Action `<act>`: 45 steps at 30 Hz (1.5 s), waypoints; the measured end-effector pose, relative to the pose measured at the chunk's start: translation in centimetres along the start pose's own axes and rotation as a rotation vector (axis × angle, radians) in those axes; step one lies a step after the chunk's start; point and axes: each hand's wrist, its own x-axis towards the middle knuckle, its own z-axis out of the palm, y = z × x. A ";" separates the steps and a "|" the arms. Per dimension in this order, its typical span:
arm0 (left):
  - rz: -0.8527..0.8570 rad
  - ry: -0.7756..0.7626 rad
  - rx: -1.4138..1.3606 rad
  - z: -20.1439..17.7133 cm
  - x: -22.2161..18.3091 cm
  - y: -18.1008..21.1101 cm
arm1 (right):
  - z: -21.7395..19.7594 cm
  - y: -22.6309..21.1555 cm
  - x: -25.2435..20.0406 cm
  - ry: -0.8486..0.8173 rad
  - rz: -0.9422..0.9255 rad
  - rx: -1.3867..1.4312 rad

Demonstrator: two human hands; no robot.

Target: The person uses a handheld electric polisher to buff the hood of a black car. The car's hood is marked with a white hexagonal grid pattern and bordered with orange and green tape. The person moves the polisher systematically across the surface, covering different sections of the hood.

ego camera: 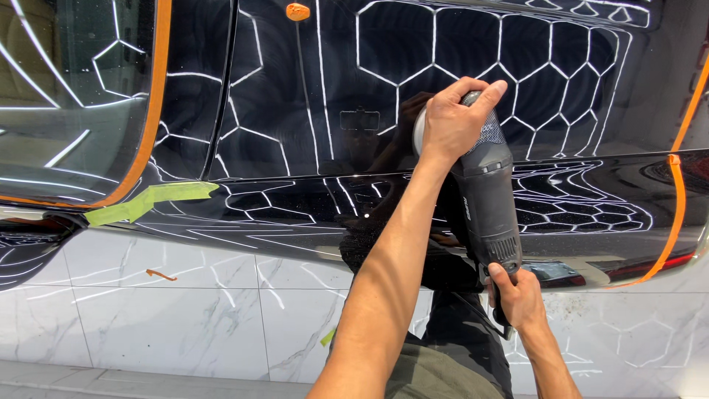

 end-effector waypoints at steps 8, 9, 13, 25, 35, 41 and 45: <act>0.067 0.122 0.009 -3.9 0.7 -0.5 | 2.2 -2.0 -0.4 -0.031 -0.053 -0.097; 0.061 0.135 -0.013 -5.0 0.6 -0.3 | 2.7 -2.6 -0.6 -0.043 -0.037 -0.115; 0.056 0.165 -0.035 -8.7 0.1 0.1 | 4.6 -3.7 -1.1 -0.048 -0.027 -0.115; 0.151 0.244 -0.119 -17.8 1.0 0.2 | 8.9 -11.2 -3.0 -0.133 0.003 -0.278; 0.231 0.274 -0.111 -22.8 2.6 0.6 | 12.4 -11.6 -2.9 -0.198 -0.161 -0.201; 0.255 0.258 -0.112 -22.6 3.7 0.7 | 12.3 -11.4 -3.0 -0.179 -0.294 -0.099; 0.216 0.260 -0.090 -20.3 4.1 1.0 | 11.0 -10.9 -2.5 -0.134 -0.285 -0.096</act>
